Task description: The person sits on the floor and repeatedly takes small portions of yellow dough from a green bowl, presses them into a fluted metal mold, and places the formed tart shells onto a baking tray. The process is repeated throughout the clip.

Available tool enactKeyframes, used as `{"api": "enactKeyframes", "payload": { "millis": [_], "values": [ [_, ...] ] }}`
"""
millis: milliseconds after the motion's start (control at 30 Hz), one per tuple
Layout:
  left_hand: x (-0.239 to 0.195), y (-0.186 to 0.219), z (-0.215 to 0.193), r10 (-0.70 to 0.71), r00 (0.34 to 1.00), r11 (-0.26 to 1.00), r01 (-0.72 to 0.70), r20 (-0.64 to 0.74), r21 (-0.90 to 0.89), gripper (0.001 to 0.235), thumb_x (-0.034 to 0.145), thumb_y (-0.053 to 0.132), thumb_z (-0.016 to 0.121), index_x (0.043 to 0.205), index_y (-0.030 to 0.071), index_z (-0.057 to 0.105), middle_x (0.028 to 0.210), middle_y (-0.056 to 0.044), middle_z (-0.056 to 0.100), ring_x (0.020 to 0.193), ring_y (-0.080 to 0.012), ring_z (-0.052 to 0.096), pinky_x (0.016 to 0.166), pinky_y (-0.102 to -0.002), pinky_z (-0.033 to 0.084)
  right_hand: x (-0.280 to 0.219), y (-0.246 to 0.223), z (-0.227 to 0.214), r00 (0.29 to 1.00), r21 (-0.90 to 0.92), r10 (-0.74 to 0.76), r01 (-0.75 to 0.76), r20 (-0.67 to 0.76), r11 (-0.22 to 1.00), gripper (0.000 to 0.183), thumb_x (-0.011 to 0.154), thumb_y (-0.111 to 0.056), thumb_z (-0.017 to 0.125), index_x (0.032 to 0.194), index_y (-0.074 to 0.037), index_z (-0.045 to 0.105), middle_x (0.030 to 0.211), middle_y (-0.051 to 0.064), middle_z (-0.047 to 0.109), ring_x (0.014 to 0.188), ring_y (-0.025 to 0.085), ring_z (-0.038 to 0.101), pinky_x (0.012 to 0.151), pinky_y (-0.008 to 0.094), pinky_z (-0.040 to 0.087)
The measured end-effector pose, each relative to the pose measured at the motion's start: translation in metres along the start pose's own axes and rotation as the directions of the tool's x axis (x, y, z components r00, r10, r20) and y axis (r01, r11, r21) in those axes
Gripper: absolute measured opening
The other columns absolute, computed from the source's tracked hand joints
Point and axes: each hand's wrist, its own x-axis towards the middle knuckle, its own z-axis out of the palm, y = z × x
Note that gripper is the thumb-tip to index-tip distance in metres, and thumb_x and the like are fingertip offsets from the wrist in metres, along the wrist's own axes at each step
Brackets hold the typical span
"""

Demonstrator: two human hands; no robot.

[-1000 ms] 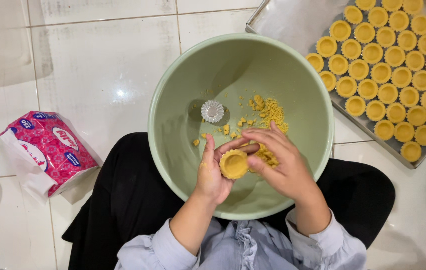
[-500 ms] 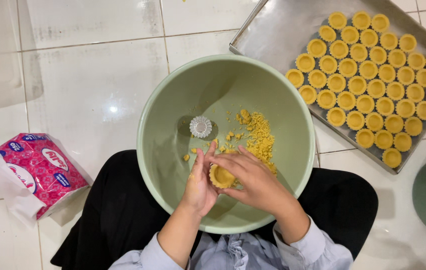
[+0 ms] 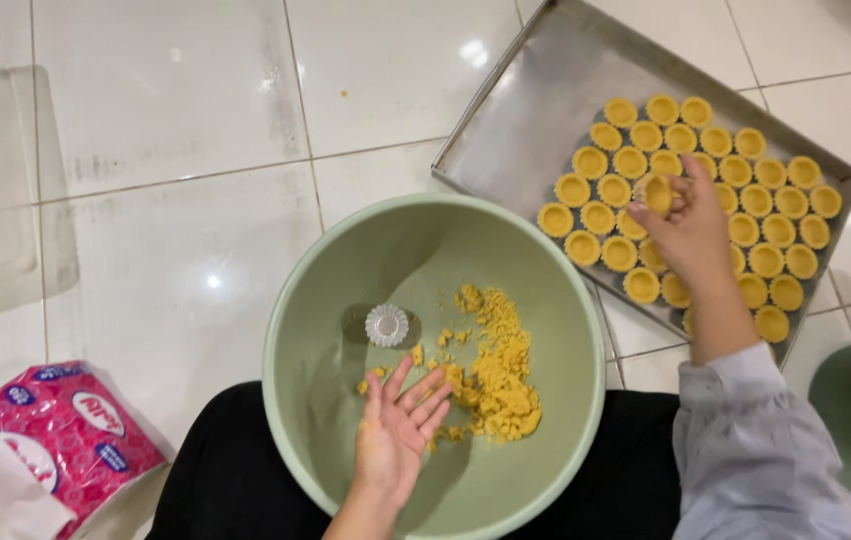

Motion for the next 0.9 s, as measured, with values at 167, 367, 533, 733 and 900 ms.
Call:
{"api": "enactKeyframes", "payload": {
  "millis": [167, 367, 533, 733, 900],
  "values": [
    [0.006, 0.004, 0.003, -0.05, 0.993, 0.999, 0.048, -0.107, -0.024, 0.072, 0.092, 0.05, 0.02, 0.146, 0.006, 0.04, 0.141, -0.034, 0.049, 0.128, -0.0462, 0.049, 0.108, -0.051, 0.036, 0.102, 0.039, 0.027, 0.996, -0.214, 0.085, -0.088, -0.022, 0.973, 0.076, 0.081, -0.036, 0.072, 0.144, -0.015, 0.035, 0.135, 0.016, 0.047, 0.126, 0.029, 0.045, 0.1, 0.044, 0.039],
    [0.043, -0.009, -0.031, -0.218, 0.961, 0.962, 0.183, -0.17, -0.202, 0.078, 0.09, 0.055, 0.022, 0.145, 0.003, 0.042, 0.142, -0.036, 0.046, 0.129, -0.052, 0.043, 0.108, -0.057, 0.03, 0.205, 0.064, 0.039, 0.992, -0.305, 0.058, -0.089, -0.109, 0.948, 0.064, 0.085, -0.03, 0.064, 0.141, -0.013, 0.039, 0.137, 0.021, 0.039, 0.126, 0.037, 0.037, 0.099, 0.045, 0.036],
    [0.115, -0.063, -0.138, -0.017, 0.758, 0.968, 0.175, 0.652, -0.178, 0.075, 0.09, 0.065, 0.031, 0.142, 0.011, 0.038, 0.142, -0.028, 0.043, 0.132, -0.0462, 0.041, 0.109, -0.058, 0.031, 0.26, 0.079, 0.047, 0.991, -0.415, -0.083, 0.033, -0.103, 0.909, 0.063, 0.09, -0.037, 0.063, 0.14, -0.005, 0.042, 0.131, 0.025, 0.048, 0.128, 0.044, 0.03, 0.1, 0.052, 0.032],
    [0.117, -0.068, -0.144, 0.012, 0.645, 0.976, 0.159, 0.764, -0.149, 0.076, 0.091, 0.068, 0.023, 0.147, 0.016, 0.024, 0.15, -0.022, 0.034, 0.139, -0.0434, 0.03, 0.113, -0.059, 0.017, 0.272, 0.089, 0.054, 0.99, -0.731, 0.132, -0.061, 0.039, 0.679, 0.073, 0.089, -0.067, 0.028, 0.146, -0.024, 0.038, 0.157, 0.013, 0.02, 0.138, 0.042, 0.011, 0.105, 0.061, 0.009],
    [0.059, -0.009, -0.043, -0.31, 0.928, 0.899, 0.215, -0.208, -0.381, 0.074, 0.093, 0.054, 0.02, 0.147, 0.008, 0.039, 0.146, -0.03, 0.041, 0.133, -0.0509, 0.036, 0.112, -0.057, 0.025, 0.246, 0.086, 0.055, 0.994, -0.593, -0.086, 0.029, -0.068, 0.804, 0.058, 0.095, -0.036, 0.043, 0.145, -0.009, 0.037, 0.151, 0.027, 0.02, 0.136, 0.044, 0.007, 0.103, 0.064, 0.009]
  ]
}}
